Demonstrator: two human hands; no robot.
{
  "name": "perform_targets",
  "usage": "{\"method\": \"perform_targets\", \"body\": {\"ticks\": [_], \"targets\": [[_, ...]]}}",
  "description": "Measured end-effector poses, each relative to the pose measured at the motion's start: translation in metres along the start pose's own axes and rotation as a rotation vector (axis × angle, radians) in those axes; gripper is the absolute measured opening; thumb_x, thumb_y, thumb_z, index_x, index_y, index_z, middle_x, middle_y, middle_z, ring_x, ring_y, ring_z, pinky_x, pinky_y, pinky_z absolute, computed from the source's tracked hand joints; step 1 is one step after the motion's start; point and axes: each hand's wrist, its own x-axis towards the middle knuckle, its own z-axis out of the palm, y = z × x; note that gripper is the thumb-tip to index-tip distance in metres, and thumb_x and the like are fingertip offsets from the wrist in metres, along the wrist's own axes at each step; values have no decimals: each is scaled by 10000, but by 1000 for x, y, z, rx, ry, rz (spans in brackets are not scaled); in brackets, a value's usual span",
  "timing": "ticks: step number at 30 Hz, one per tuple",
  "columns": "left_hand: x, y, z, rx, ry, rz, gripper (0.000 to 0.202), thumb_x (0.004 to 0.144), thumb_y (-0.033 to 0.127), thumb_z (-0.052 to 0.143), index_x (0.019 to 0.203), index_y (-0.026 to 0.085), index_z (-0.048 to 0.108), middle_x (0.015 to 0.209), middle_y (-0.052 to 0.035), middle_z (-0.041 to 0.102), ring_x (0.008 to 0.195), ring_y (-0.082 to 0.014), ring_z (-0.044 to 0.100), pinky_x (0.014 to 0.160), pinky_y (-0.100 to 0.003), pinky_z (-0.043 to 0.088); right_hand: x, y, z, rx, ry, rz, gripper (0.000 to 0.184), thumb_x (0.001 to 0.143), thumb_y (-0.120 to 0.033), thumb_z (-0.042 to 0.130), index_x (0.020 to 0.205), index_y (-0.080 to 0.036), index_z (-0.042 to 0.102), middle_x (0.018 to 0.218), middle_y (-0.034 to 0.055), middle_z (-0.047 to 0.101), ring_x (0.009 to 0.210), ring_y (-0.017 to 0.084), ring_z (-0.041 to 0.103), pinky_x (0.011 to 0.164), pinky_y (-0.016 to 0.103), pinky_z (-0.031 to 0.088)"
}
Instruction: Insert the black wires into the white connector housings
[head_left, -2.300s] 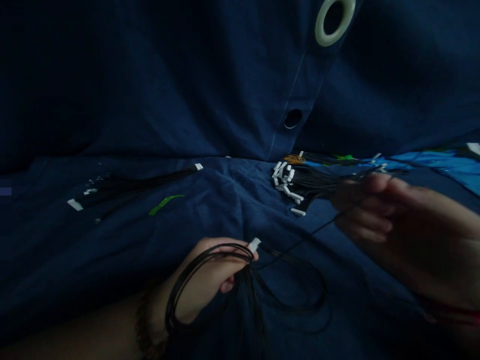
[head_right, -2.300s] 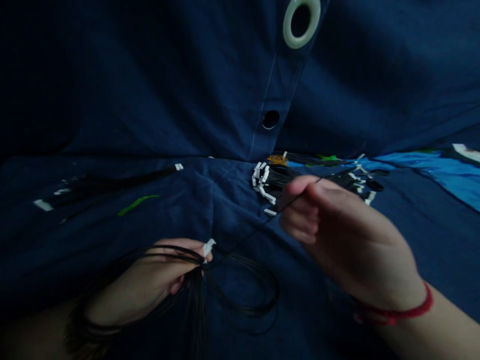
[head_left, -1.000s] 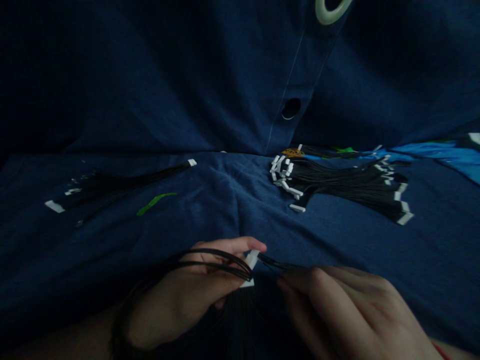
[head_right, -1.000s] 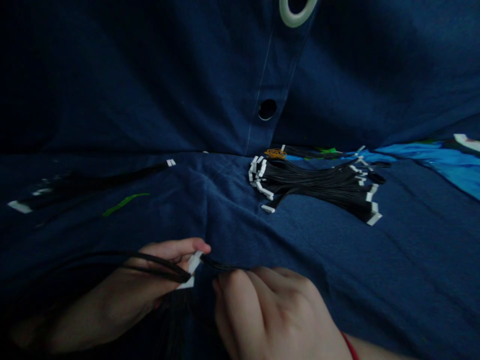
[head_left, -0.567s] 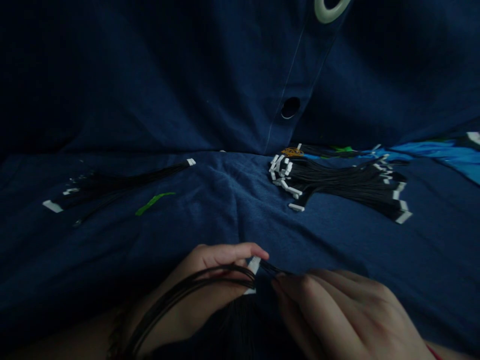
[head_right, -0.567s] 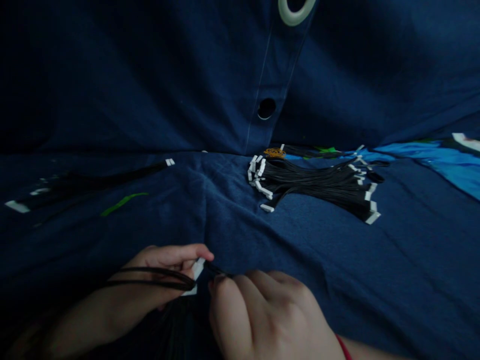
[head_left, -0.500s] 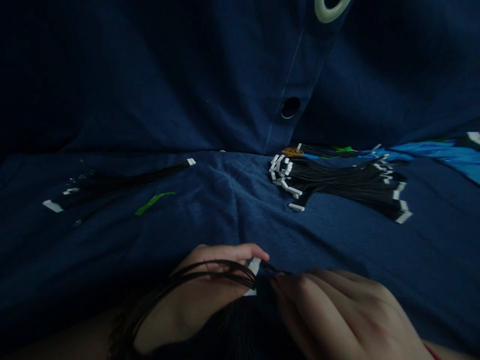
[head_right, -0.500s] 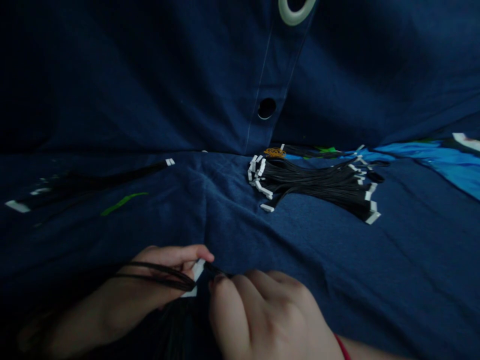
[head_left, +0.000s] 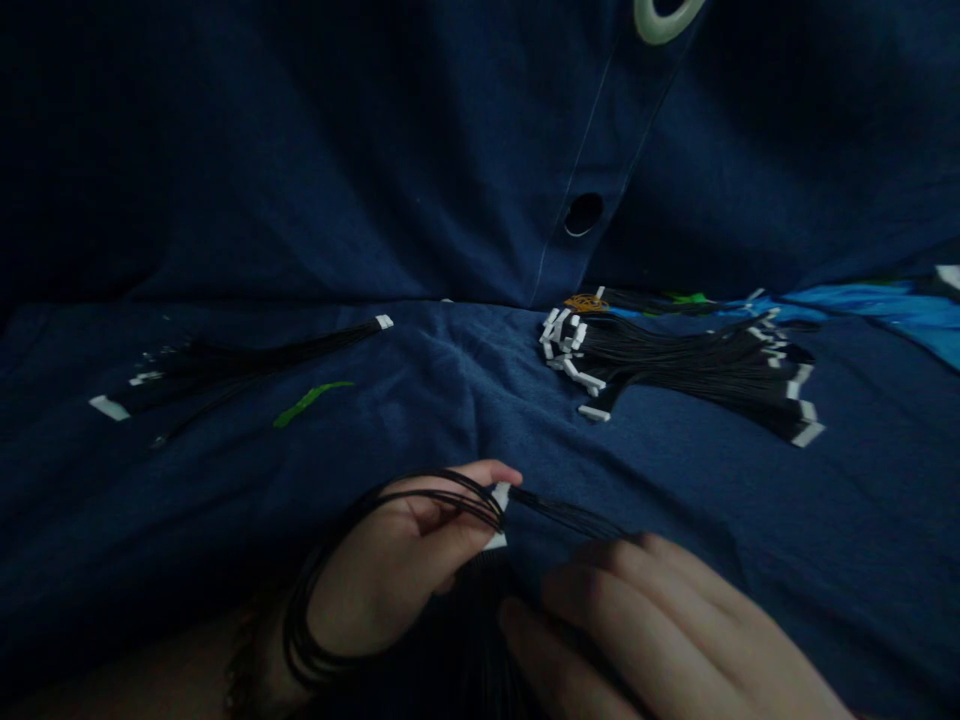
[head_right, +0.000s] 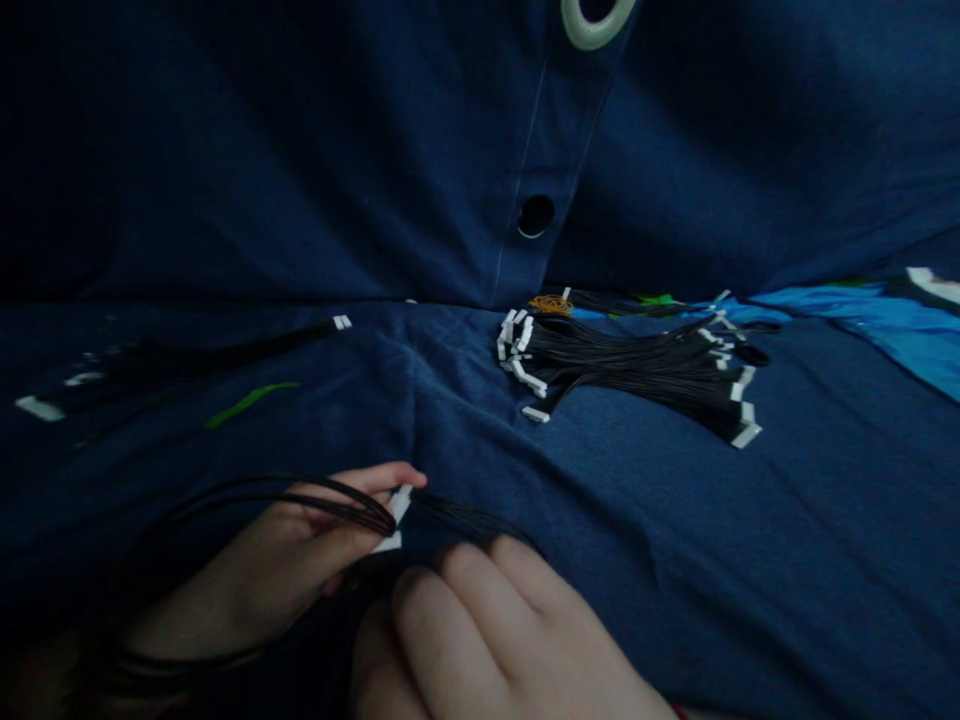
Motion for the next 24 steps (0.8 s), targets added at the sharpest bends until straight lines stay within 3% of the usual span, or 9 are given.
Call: {"method": "perform_targets", "body": {"ticks": [2,4,8,10,13,17,21,24], "targets": [[0,1,0,23,-34,28,184,780,256,565,924,250,679,1062,40,649,977,-153,572,816,-174,420,2,-5,5,52,-69,-6,397,909,-103,263,791,-217,624,647,-17,630,588,141,547,551,306,377],[1,4,1,25,-52,25,217,786,265,557,979,249,654,1020,27,667,941,-154,585,792,-188,434,2,-7,8,75,-111,19,446,929,-102,217,827,-208,637,713,-14,658,679,145,569,625,313,384],[1,7,1,22,-65,-1,257,782,285,544,1015,220,632,927,-3,681,868,-169,594,731,-214,448,-1,4,10,214,-52,-25,326,906,-105,338,840,-171,650,739,-3,670,698,145,576,619,309,366],[0,8,2,39,-49,-23,281,768,289,543,1025,207,624,883,-16,674,758,-163,589,636,-218,448,-1,16,11,367,-99,-91,296,890,-114,370,825,-154,656,722,7,664,654,140,569,572,298,360],[-1,10,4,47,-39,-74,312,747,269,536,1046,211,603,748,6,632,536,-109,483,484,-204,382,1,32,15,543,-195,-182,276,887,-132,376,842,-136,648,732,23,655,646,134,562,551,290,363],[-1,13,6,12,-56,-132,305,736,234,518,1029,213,601,574,49,506,482,-96,382,453,-196,327,1,37,19,568,-147,-222,250,881,-108,373,881,-107,623,757,42,653,674,135,565,558,290,364],[0,11,5,13,-67,-88,293,748,277,527,1023,211,604,621,38,528,491,-97,388,453,-196,327,-1,32,17,565,-137,-235,332,906,-170,301,760,-139,598,698,29,619,688,142,562,593,296,381],[1,6,4,3,-45,-75,310,768,299,518,1053,203,593,689,27,555,469,-77,371,443,-196,307,-3,33,11,719,-95,-283,487,940,-292,146,664,-168,528,684,-4,600,752,141,580,672,307,405]]}}
